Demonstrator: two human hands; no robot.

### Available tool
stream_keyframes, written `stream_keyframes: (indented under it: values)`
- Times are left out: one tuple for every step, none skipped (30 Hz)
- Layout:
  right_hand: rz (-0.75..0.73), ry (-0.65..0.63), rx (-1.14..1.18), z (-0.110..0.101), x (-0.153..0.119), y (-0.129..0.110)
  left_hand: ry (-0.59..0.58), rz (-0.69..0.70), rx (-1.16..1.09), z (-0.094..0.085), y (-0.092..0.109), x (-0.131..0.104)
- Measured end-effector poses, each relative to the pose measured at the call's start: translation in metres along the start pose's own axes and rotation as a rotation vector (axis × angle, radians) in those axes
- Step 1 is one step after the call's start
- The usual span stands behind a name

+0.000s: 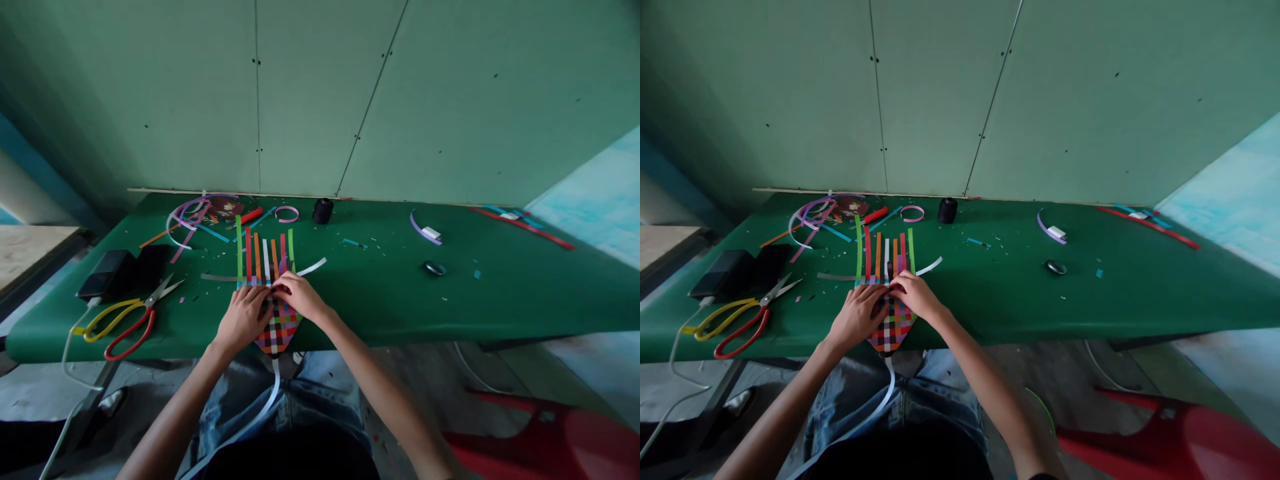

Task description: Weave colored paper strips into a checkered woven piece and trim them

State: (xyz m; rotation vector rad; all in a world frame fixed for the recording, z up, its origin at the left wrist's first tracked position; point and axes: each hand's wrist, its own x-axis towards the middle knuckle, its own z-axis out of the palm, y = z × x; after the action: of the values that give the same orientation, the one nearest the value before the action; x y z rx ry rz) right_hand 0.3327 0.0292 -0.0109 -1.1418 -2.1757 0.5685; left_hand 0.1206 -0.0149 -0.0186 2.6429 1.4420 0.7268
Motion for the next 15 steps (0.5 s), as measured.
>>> stream_keyframes:
  values:
    - [-0.025,-0.006,-0.036,0.001,0.001,0.000,-0.003,-0.003,0.006,0.000,0.000,0.000]
    - [-0.050,-0.014,-0.085,0.002,0.002,0.000,-0.007,-0.005,0.014,0.001,-0.001,0.000]
    - [-0.080,-0.026,-0.155,0.004,0.003,0.000,-0.011,-0.005,0.025,0.001,-0.001,0.000]
    - [-0.112,-0.040,-0.244,0.005,0.004,-0.001,-0.015,-0.004,0.039,0.001,-0.001,0.000]
    - [-0.144,-0.051,-0.345,0.007,0.004,-0.001,-0.018,-0.002,0.054,0.001,-0.001,0.000]
    - [-0.173,-0.059,-0.446,0.008,0.003,-0.001,-0.021,0.000,0.070,0.001,0.000,0.000]
    - [-0.197,-0.065,-0.536,0.009,0.003,-0.002,-0.025,0.000,0.083,0.002,0.000,0.000]
    - [-0.217,-0.073,-0.608,0.010,0.002,-0.003,-0.028,-0.005,0.094,0.002,0.001,0.000]
    - [-0.232,-0.083,-0.660,0.010,0.001,-0.005,-0.029,-0.014,0.102,0.003,0.002,0.001]
    - [-0.243,-0.092,-0.695,0.010,-0.001,-0.007,-0.030,-0.024,0.106,0.004,0.002,0.001]
    - [-0.252,-0.100,-0.718,0.009,-0.002,-0.009,-0.030,-0.034,0.107,0.005,0.003,0.001]
    - [-0.259,-0.105,-0.733,0.007,-0.005,-0.012,-0.030,-0.042,0.106,0.005,0.004,0.001]
    - [-0.267,-0.105,-0.740,0.006,-0.007,-0.014,-0.031,-0.047,0.104,0.006,0.004,0.001]
    - [-0.275,-0.102,-0.741,0.005,-0.011,-0.017,-0.033,-0.050,0.102,0.006,0.005,0.001]
    - [-0.284,-0.093,-0.736,0.004,-0.015,-0.020,-0.036,-0.051,0.101,0.006,0.005,0.001]
